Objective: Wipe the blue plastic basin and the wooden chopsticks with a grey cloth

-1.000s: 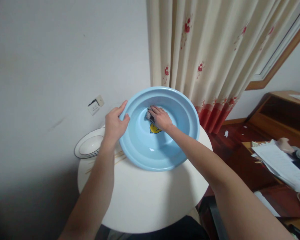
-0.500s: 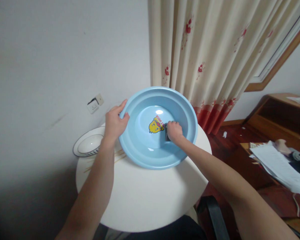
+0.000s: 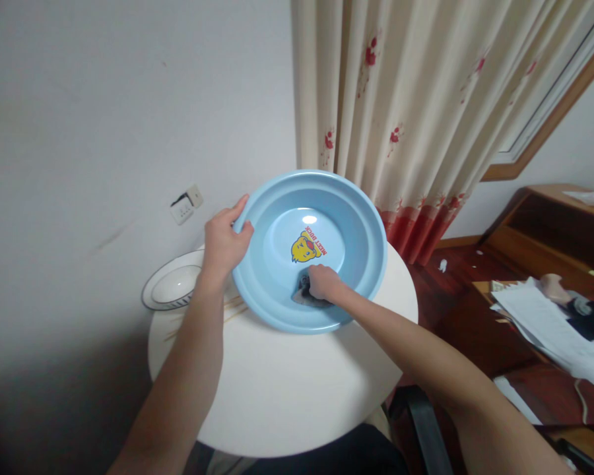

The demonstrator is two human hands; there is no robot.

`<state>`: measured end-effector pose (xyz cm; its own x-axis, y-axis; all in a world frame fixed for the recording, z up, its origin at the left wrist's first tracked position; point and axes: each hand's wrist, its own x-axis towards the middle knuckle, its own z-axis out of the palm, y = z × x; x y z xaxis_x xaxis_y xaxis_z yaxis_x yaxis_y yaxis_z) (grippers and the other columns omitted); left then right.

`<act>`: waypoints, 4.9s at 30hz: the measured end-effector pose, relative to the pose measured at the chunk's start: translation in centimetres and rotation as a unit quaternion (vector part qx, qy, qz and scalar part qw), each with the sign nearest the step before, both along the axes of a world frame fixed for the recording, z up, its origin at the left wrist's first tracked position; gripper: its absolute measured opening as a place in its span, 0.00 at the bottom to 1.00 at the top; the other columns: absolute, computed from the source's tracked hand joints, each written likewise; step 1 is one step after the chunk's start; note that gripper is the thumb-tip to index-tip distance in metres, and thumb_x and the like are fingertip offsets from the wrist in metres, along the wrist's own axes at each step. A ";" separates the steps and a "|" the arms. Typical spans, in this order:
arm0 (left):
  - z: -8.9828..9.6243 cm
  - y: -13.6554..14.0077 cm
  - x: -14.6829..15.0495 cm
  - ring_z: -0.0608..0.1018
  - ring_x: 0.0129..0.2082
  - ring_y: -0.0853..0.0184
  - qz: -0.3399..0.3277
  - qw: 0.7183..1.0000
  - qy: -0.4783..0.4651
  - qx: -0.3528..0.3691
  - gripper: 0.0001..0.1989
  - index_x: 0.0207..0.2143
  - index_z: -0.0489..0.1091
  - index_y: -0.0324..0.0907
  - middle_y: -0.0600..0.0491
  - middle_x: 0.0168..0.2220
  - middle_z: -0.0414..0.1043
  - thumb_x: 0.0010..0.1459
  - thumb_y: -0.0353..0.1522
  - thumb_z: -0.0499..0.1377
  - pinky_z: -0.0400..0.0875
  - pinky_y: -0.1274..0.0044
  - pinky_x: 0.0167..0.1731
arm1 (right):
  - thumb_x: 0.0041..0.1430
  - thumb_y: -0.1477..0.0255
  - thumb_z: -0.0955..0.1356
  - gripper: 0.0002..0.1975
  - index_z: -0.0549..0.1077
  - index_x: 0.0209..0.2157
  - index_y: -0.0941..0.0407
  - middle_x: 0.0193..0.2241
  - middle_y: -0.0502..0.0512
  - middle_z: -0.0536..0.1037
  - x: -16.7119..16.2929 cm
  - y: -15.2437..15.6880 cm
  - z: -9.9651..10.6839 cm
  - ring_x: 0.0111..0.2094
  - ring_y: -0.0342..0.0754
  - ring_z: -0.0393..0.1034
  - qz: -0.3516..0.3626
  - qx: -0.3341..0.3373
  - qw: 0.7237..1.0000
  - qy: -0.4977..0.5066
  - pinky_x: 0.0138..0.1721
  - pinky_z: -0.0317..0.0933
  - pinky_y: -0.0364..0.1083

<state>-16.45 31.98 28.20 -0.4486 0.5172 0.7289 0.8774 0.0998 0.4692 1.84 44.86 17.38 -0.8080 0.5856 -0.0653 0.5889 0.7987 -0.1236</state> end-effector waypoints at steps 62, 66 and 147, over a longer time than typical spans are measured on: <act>-0.7 0.8 -0.6 0.80 0.43 0.62 -0.045 0.999 0.002 -0.001 0.30 0.64 0.71 0.39 0.46 0.44 0.80 0.59 0.26 0.58 0.75 0.70 0.50 | 0.74 0.69 0.59 0.30 0.56 0.73 0.62 0.75 0.69 0.49 -6.0 1.6 -0.1 0.76 0.60 0.40 0.222 0.182 0.938 0.196 0.74 0.41 0.65; -0.9 0.9 -0.8 0.81 0.45 0.60 -0.044 0.999 -0.010 0.004 0.29 0.64 0.71 0.39 0.45 0.47 0.80 0.59 0.26 0.58 0.75 0.68 0.52 | 0.74 0.65 0.62 0.31 0.57 0.72 0.61 0.75 0.67 0.50 -4.4 0.6 -0.9 0.76 0.60 0.43 0.280 0.182 0.928 0.166 0.73 0.44 0.63; 0.0 0.1 -0.5 0.74 0.39 0.65 -0.066 0.998 -0.001 0.010 0.31 0.66 0.69 0.42 0.51 0.37 0.73 0.59 0.25 0.58 0.72 0.72 0.47 | 0.69 0.73 0.63 0.16 0.80 0.47 0.65 0.53 0.75 0.73 0.7 -0.4 -0.1 0.54 0.64 0.68 -0.117 0.131 0.984 -0.002 0.51 0.67 0.56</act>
<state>-16.93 32.13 28.15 -0.3783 0.5565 0.7397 0.8818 -0.0265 0.4709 2.51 44.43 17.29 -0.6489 0.7528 0.1103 0.7606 0.6453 0.0708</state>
